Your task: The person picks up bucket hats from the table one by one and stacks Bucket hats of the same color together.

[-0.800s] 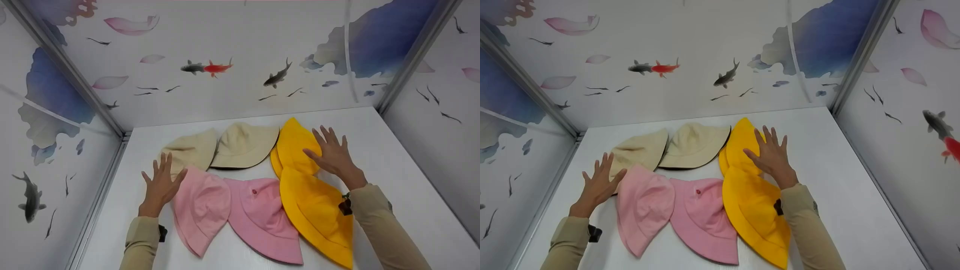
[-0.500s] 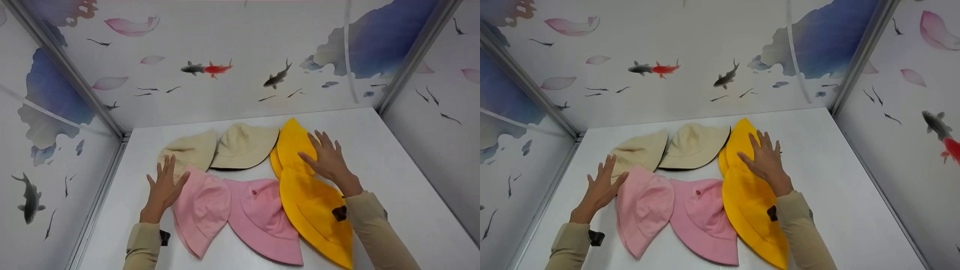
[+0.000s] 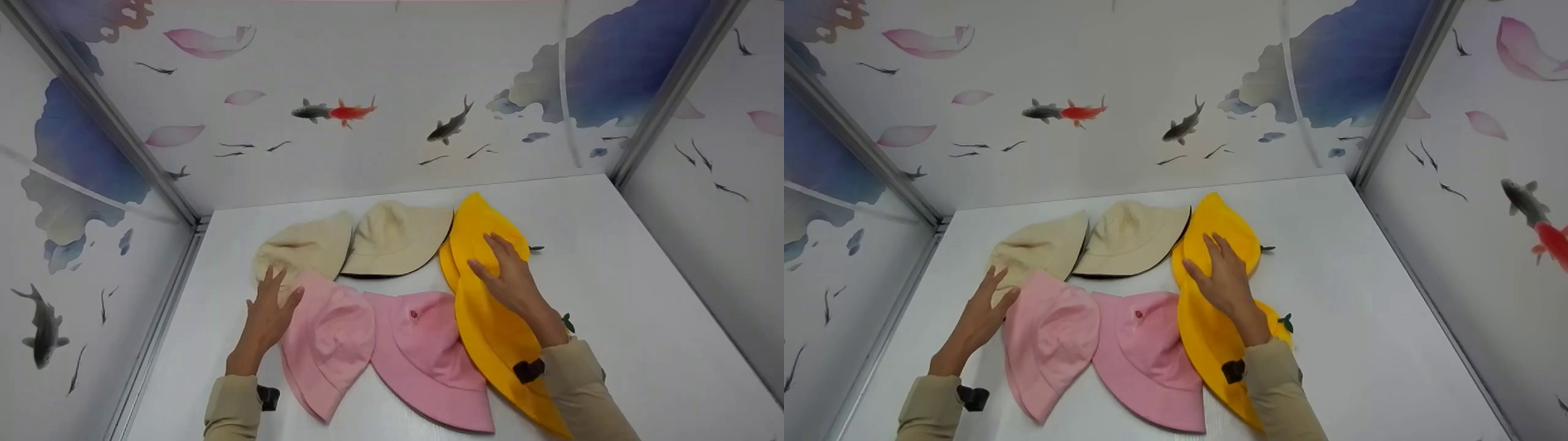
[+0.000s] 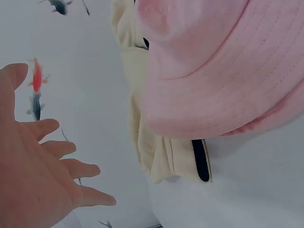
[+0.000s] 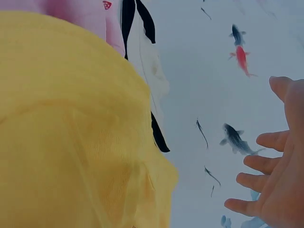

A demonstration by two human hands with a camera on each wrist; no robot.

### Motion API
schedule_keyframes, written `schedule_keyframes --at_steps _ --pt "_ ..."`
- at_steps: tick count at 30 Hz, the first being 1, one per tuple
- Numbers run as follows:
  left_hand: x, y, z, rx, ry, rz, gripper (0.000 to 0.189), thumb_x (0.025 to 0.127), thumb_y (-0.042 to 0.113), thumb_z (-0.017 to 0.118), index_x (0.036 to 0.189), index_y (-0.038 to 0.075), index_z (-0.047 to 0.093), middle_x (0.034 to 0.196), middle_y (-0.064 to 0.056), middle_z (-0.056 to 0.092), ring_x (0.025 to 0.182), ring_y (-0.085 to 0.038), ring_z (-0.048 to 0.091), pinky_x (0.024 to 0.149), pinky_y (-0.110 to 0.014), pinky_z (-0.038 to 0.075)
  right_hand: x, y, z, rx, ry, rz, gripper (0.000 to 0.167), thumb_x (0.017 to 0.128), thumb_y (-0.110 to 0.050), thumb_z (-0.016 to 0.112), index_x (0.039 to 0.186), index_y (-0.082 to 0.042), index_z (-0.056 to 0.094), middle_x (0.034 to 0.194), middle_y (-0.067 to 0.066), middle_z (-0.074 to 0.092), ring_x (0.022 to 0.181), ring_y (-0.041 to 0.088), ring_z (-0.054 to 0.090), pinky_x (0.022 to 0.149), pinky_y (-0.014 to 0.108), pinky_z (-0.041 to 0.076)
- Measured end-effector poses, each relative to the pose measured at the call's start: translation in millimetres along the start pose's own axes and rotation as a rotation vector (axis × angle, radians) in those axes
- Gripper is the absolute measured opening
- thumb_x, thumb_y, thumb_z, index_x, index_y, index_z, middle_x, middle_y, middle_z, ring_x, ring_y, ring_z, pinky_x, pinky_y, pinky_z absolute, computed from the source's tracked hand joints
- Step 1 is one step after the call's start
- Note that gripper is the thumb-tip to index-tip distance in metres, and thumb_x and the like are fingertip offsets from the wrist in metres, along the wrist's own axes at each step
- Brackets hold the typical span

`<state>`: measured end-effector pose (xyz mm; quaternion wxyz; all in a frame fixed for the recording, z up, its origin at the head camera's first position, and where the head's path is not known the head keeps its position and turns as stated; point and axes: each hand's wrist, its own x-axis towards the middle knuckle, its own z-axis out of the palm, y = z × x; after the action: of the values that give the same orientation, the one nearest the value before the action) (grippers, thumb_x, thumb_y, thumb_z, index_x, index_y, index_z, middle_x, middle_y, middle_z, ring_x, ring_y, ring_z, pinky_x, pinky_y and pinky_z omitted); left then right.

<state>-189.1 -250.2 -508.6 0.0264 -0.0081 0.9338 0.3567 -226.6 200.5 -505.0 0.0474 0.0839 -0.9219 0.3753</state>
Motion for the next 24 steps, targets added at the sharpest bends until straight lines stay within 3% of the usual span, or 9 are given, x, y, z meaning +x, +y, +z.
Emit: schedule_keyframes --at_steps 6,12,19,24 --pt "-4.4 -6.0 3.8 -0.12 0.019 -0.006 0.062 0.105 0.04 0.049 0.152 0.002 0.037 0.166 -0.025 0.013 0.152 -0.048 0.013 0.12 -0.07 0.01 -1.3 -18.9 10.7 0.092 -0.051 -0.005 0.079 0.096 -0.051 0.06 0.156 -0.009 0.032 0.163 0.018 0.027 0.15 0.041 0.028 0.119 0.064 0.027" --pt "-7.4 -16.8 6.1 -0.219 0.046 -0.043 0.054 0.105 0.03 0.051 0.149 0.0 0.04 0.158 -0.029 0.03 0.147 -0.048 0.028 0.119 -0.062 0.027 -10.9 -38.8 30.0 0.306 -0.094 0.064 0.075 0.095 -0.046 0.065 0.153 -0.008 0.036 0.159 0.017 0.034 0.148 0.037 0.033 0.119 0.058 0.032" --pt "-3.9 -31.5 10.1 -0.231 0.078 -0.104 0.048 0.105 0.021 0.05 0.146 -0.002 0.043 0.149 -0.032 0.041 0.137 -0.05 0.042 0.111 -0.061 0.039 -25.2 -61.6 60.3 0.559 -0.141 0.196 0.065 0.094 -0.041 0.068 0.149 -0.016 0.044 0.158 0.009 0.04 0.147 0.034 0.039 0.115 0.052 0.041" --pt "0.9 -38.4 16.7 -0.218 0.089 -0.154 0.049 0.104 0.018 0.051 0.147 -0.004 0.042 0.147 -0.033 0.042 0.132 -0.049 0.048 0.105 -0.058 0.047 -30.8 -71.6 79.9 0.671 -0.169 0.25 0.057 0.097 -0.037 0.066 0.145 -0.012 0.05 0.151 0.011 0.05 0.137 0.031 0.052 0.111 0.048 0.046"
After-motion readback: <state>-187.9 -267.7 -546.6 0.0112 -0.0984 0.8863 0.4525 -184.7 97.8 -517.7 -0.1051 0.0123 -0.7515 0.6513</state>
